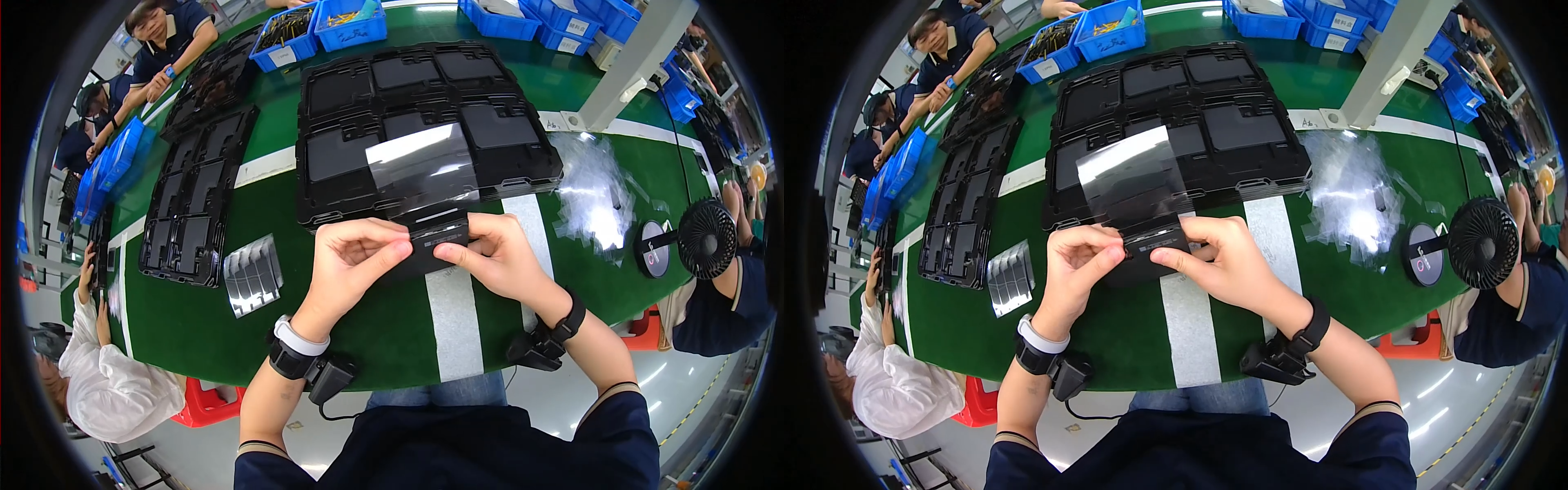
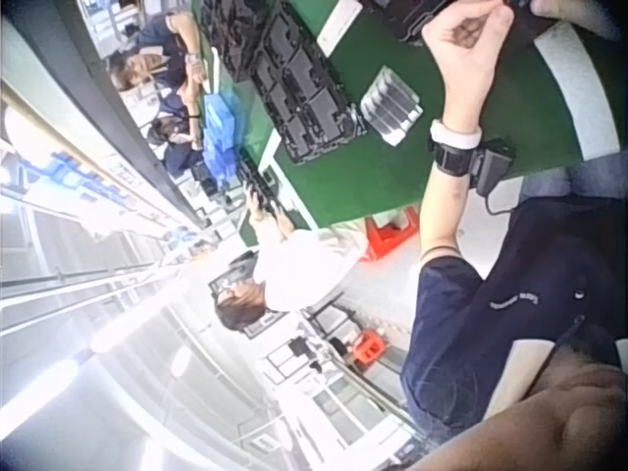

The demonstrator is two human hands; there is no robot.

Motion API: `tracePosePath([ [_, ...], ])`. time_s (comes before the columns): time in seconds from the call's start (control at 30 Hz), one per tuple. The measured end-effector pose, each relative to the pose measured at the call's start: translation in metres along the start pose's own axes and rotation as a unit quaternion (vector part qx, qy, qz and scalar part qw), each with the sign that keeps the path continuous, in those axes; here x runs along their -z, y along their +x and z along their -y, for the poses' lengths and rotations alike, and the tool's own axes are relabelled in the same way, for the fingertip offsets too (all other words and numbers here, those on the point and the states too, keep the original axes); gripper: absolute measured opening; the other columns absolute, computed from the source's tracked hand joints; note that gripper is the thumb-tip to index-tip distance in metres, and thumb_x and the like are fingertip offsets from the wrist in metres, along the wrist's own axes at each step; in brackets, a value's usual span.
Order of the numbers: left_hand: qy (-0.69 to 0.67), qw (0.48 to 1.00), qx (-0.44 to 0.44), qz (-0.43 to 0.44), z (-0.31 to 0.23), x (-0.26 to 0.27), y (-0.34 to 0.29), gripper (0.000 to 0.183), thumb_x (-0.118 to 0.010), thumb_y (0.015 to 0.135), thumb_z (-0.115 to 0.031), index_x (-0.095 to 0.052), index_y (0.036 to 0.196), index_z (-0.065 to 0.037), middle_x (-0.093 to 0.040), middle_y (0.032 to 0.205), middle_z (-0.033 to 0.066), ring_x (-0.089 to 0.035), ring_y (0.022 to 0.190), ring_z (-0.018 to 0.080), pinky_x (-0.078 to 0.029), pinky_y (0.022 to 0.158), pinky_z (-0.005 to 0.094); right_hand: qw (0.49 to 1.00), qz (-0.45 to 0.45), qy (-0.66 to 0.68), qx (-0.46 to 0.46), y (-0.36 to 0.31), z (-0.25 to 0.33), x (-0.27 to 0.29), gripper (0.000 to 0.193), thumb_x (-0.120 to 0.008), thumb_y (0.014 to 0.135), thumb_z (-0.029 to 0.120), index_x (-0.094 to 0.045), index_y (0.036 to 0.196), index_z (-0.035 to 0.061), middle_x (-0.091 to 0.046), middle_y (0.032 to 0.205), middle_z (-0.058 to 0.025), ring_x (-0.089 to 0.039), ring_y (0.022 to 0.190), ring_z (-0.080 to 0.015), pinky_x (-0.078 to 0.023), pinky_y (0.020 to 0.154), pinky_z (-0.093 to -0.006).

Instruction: Applying protective films to small rectangular electronic components on a factory assembly line.

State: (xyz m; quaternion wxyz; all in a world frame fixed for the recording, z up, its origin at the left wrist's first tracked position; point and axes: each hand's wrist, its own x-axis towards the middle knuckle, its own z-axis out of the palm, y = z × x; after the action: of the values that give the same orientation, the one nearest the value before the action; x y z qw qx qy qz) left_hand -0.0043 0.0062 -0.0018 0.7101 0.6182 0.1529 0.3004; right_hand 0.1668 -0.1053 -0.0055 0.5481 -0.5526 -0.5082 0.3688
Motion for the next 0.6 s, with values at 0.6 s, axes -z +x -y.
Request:
tracePosePath([
  [0.6,0.083,0.995,-0.028,-0.046,0.001,-0.017,0.001,0.008,-0.064,0.08,-0.001,-0.061,0.086,0.003,-0.06,0.083,0.0036,-0.058,0.073,0.0071,-0.047,0.067,0.0194,0.995,0.028,0.089,-0.019,0.002,-0.006,-0.005,0.017,-0.064,0.082,0.008,-0.064,0.097,-0.0007,-0.065,0.092,-0.0072,-0.06,0.081,-0.009,-0.051,0.067,-0.0239],
])
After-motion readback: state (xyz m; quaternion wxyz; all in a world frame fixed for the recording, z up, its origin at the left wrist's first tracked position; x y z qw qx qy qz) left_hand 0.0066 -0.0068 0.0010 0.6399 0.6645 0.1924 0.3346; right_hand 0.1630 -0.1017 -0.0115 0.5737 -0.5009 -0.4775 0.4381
